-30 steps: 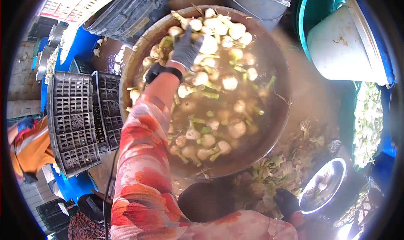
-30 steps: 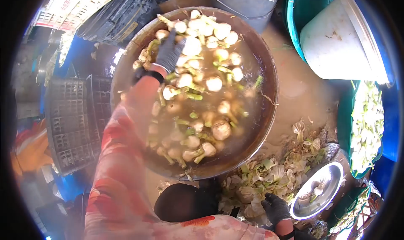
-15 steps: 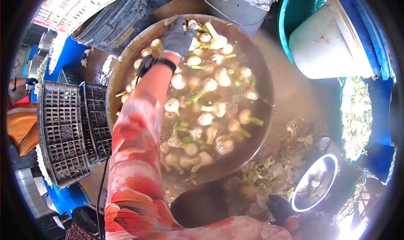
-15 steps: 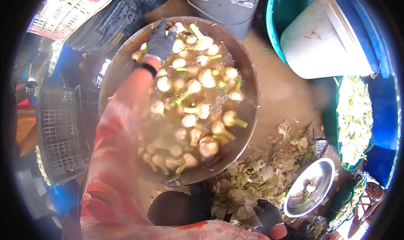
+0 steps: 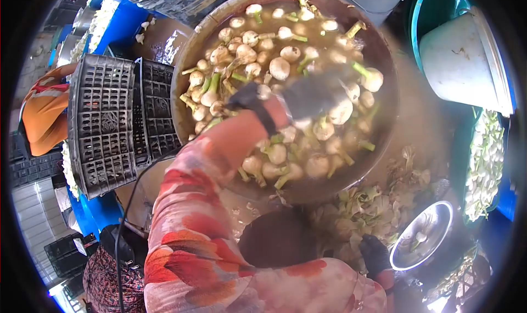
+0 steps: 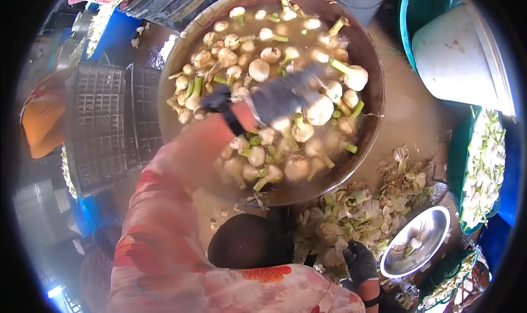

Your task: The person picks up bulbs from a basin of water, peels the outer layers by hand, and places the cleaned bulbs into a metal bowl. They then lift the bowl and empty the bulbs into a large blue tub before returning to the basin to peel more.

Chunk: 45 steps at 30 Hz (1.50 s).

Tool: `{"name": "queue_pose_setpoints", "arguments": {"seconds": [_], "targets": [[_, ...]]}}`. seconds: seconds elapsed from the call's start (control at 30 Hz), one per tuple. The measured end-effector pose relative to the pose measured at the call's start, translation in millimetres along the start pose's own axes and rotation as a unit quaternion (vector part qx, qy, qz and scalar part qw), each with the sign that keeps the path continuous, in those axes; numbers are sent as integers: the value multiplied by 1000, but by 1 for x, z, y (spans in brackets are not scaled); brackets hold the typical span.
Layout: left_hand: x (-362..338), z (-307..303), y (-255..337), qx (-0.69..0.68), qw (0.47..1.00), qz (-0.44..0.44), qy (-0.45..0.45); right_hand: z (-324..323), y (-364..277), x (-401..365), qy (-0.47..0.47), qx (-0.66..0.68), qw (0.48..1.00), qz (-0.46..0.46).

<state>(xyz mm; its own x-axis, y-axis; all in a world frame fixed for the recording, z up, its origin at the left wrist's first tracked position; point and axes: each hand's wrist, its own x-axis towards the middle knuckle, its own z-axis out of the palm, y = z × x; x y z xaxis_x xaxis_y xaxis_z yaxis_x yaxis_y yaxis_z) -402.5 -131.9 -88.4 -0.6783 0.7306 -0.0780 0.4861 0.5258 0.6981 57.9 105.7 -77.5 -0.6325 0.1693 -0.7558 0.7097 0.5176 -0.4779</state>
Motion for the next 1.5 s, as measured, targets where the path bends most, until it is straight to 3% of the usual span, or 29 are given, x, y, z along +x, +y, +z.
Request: {"name": "queue_pose_setpoints", "arguments": {"seconds": [0.1,0.17,0.2,0.27,0.33,0.47,0.57,0.6,0.7,0.73,0.8,0.9,0.93,1.0,1.03,1.13,1.23,1.27,1.3,1.37,1.43,1.47,1.5], "targets": [[-23,-86,-44,122,964,-192,135,-5,-11,-9,13,-32,999,-22],[-36,-108,-117,206,884,-358,219,-8,-17,-15,21,-26,999,-7],[-40,-96,-176,88,881,-380,268,-7,-15,-14,17,-1,1000,-2],[-42,-57,-182,136,899,-334,248,-12,-23,-16,20,-47,998,-24],[-46,-7,-178,59,931,-257,250,-11,-25,-17,24,-50,998,-35],[-73,44,-121,-51,972,-189,128,-12,-36,-14,8,-43,999,-32],[-77,55,-83,34,959,-273,73,-15,-40,-18,-2,-41,999,-17],[-65,30,-2,78,921,-368,100,-17,-39,-17,-1,-45,999,-15],[-41,9,46,228,951,-139,154,-26,-42,-24,3,-61,998,-11],[-27,14,61,237,945,-8,225,-28,-41,-25,4,-55,998,-8],[-2,23,95,123,986,-80,81,-27,-35,-25,5,-57,998,-1],[43,62,84,259,936,-143,-191,-30,-36,-27,12,-44,999,-12],[38,84,64,294,941,-54,-158,-33,-35,-28,22,-61,997,-30],[39,86,96,299,909,-143,-254,-28,-27,-29,40,-87,994,-59],[34,93,90,313,923,-99,-203,-24,-21,-27,61,-75,991,-93],[33,97,93,363,891,-145,-231,-30,-25,-33,34,-64,994,-80],[25,88,94,292,922,-168,-190,-33,-17,-38,67,-61,989,-116],[28,90,52,212,960,-119,-143,-36,-18,-41,71,-64,989,-117],[27,79,53,154,979,-110,-81,-36,-21,-42,72,-76,990,-96],[14,52,84,15,993,-119,-2,-34,-22,-47,119,-46,979,-158],[4,32,115,-199,971,-130,27,-42,-31,-55,153,-14,968,-199],[-18,17,177,-247,953,-173,-4,-48,-38,-60,175,22,961,-213],[-32,17,196,-367,914,-173,-19,-53,-45,-65,198,58,952,-226]]}}
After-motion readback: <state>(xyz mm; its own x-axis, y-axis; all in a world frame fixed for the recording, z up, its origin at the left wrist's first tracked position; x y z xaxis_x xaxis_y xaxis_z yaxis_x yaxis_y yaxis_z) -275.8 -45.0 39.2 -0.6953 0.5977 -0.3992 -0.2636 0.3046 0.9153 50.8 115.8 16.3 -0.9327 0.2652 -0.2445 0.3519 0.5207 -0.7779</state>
